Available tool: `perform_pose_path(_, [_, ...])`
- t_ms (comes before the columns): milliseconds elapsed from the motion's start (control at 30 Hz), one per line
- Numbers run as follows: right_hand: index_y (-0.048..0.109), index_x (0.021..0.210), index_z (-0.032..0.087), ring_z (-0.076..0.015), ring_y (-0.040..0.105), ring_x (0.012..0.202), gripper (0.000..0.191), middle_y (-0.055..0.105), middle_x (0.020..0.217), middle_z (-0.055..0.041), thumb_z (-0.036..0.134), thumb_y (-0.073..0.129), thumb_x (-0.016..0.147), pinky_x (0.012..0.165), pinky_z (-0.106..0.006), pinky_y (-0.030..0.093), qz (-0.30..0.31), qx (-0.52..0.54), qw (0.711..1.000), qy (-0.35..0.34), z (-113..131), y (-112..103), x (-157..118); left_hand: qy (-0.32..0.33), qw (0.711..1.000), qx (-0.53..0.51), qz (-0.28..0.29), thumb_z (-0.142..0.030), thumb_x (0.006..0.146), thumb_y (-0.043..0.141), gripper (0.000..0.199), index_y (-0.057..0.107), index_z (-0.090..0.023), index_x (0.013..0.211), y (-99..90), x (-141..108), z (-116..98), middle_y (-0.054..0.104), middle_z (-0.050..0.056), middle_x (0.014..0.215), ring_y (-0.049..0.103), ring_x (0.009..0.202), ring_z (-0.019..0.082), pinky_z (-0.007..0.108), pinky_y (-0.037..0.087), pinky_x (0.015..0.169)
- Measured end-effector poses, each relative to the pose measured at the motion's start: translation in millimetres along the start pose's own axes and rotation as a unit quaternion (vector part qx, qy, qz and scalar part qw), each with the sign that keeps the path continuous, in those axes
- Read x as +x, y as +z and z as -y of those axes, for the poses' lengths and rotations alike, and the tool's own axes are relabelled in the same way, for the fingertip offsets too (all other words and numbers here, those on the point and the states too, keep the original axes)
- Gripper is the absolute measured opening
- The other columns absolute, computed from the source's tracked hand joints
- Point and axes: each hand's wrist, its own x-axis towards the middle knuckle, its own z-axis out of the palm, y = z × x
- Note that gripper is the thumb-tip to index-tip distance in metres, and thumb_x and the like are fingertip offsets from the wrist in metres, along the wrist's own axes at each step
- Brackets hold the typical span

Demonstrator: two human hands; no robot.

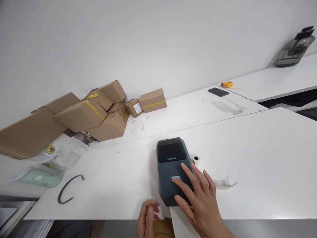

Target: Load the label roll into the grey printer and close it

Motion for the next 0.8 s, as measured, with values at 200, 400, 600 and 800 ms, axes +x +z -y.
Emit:
perform_pose_path(200, [0.065, 0.120, 0.034, -0.0339, 0.033, 0.145, 0.029, 0.050, 0.151, -0.0041, 0.034, 0.062, 0.091, 0.116, -0.058, 0.018, -0.019, -0.035, 0.999, 0.003, 1.1, 3.1, 2.5, 0.110, 0.993, -0.025, -0.029, -0.065, 0.091, 0.046, 0.066, 0.048, -0.027, 0.145, 25.5, -0.4, -21.7, 0.039, 0.006, 0.160, 0.037, 0.145, 0.029, 0.037, 0.037, 0.115])
perform_pose_path(400, [0.050, 0.141, 0.037, -0.0355, 0.028, 0.149, 0.045, 0.036, 0.161, -0.0029, 0.037, 0.053, 0.097, 0.108, -0.057, 0.035, 0.031, 0.067, 0.996, 0.048, 1.5, -6.3, -10.3, 0.074, 0.995, -0.054, 0.029, -0.065, 0.092, 0.045, 0.073, 0.037, -0.025, 0.153, 47.6, -10.0, -21.3, 0.032, 0.006, 0.164, 0.027, 0.152, 0.030, 0.037, 0.035, 0.119])
perform_pose_path(600, [0.024, 0.157, 0.038, -0.0345, 0.024, 0.151, 0.057, 0.027, 0.165, -0.0025, 0.041, 0.039, 0.102, 0.110, -0.059, 0.042, 0.014, 0.225, 0.948, 0.223, -3.7, 3.0, -40.7, 0.062, 0.995, -0.078, 0.018, -0.067, 0.091, 0.044, 0.073, 0.040, -0.026, 0.153, 46.3, -10.8, -23.1, 0.031, 0.003, 0.165, 0.025, 0.153, 0.027, 0.036, 0.029, 0.123])
perform_pose_path(800, [0.024, 0.159, 0.036, -0.0315, 0.028, 0.151, 0.059, 0.027, 0.166, -0.0005, 0.043, 0.039, 0.102, 0.115, -0.049, 0.043, 0.036, 0.316, 0.902, 0.293, 1.3, 5.2, -47.0, 0.062, 0.996, -0.065, 0.009, -0.070, 0.090, 0.043, 0.074, 0.045, -0.029, 0.150, 42.8, -5.7, -26.2, 0.033, -0.001, 0.163, 0.020, 0.154, 0.029, 0.038, 0.028, 0.124])
